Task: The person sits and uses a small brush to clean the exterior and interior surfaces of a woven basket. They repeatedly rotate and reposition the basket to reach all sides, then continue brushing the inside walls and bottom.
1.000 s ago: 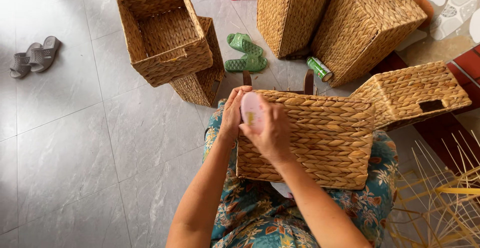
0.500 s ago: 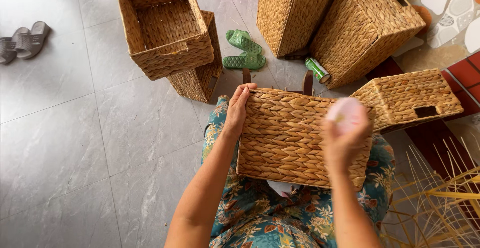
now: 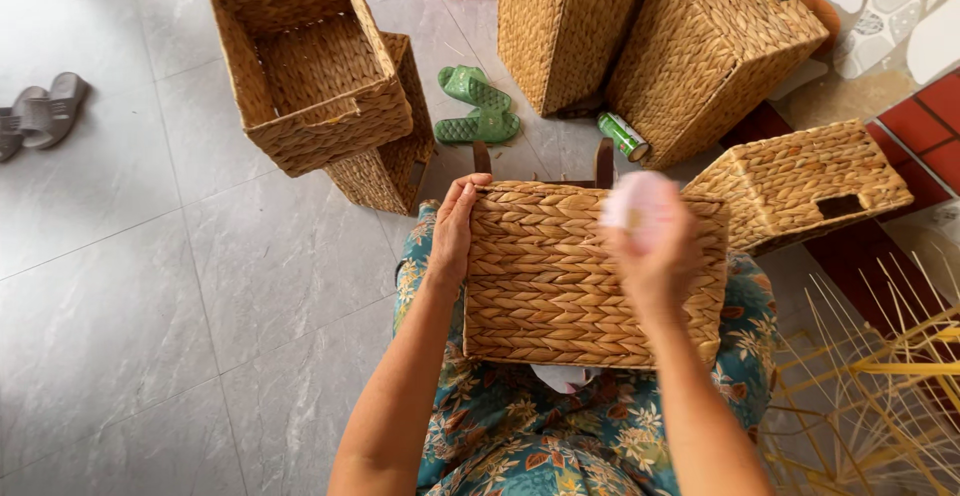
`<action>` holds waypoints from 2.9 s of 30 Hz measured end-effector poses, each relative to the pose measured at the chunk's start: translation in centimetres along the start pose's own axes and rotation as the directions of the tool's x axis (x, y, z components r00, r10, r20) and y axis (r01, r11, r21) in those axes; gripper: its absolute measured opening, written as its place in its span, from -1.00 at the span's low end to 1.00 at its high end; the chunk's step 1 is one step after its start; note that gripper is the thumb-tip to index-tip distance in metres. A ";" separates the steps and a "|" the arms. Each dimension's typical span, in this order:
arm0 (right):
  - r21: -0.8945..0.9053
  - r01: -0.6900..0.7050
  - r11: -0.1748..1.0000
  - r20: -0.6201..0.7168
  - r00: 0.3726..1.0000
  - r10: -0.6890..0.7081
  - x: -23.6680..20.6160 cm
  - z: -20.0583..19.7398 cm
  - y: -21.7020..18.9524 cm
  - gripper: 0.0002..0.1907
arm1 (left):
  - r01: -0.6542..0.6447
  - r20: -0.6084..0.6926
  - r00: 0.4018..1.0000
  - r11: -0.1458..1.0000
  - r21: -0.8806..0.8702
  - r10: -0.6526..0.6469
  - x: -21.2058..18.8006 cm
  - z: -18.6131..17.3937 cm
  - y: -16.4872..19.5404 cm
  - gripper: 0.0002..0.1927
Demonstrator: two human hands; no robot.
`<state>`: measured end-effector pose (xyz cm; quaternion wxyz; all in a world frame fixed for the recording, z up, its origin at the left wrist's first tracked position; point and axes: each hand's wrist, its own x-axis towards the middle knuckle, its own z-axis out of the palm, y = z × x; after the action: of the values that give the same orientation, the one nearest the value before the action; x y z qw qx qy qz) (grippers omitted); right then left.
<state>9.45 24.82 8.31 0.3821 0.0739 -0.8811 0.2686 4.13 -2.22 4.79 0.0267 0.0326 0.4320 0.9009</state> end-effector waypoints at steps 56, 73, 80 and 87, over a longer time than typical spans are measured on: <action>-0.202 -0.215 0.956 -0.035 0.976 0.213 -5.9 -6.4 1.3 -0.13 | 0.058 -0.095 0.994 0.993 0.099 -0.048 0.4 0.0 -0.1 -0.75; -0.157 -0.128 0.979 0.100 0.984 0.145 -8.1 -5.5 -0.8 -0.13 | 0.006 -0.106 0.994 0.994 0.111 0.006 0.1 -0.6 0.6 -0.76; -0.189 -0.122 0.974 0.069 0.988 0.137 -9.4 -6.5 -1.3 -0.19 | 0.039 -0.130 0.991 0.993 0.109 -0.024 0.4 0.3 0.2 -0.74; 0.204 0.133 0.970 0.268 0.945 -0.186 -9.3 0.1 -13.1 -0.04 | 0.002 -0.101 0.995 0.982 0.186 0.017 0.8 -0.4 -0.1 -0.73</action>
<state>20.26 13.06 7.09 0.2632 0.2182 -0.8896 0.3029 3.30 -2.39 4.51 -0.0020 -0.0096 0.5151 0.8571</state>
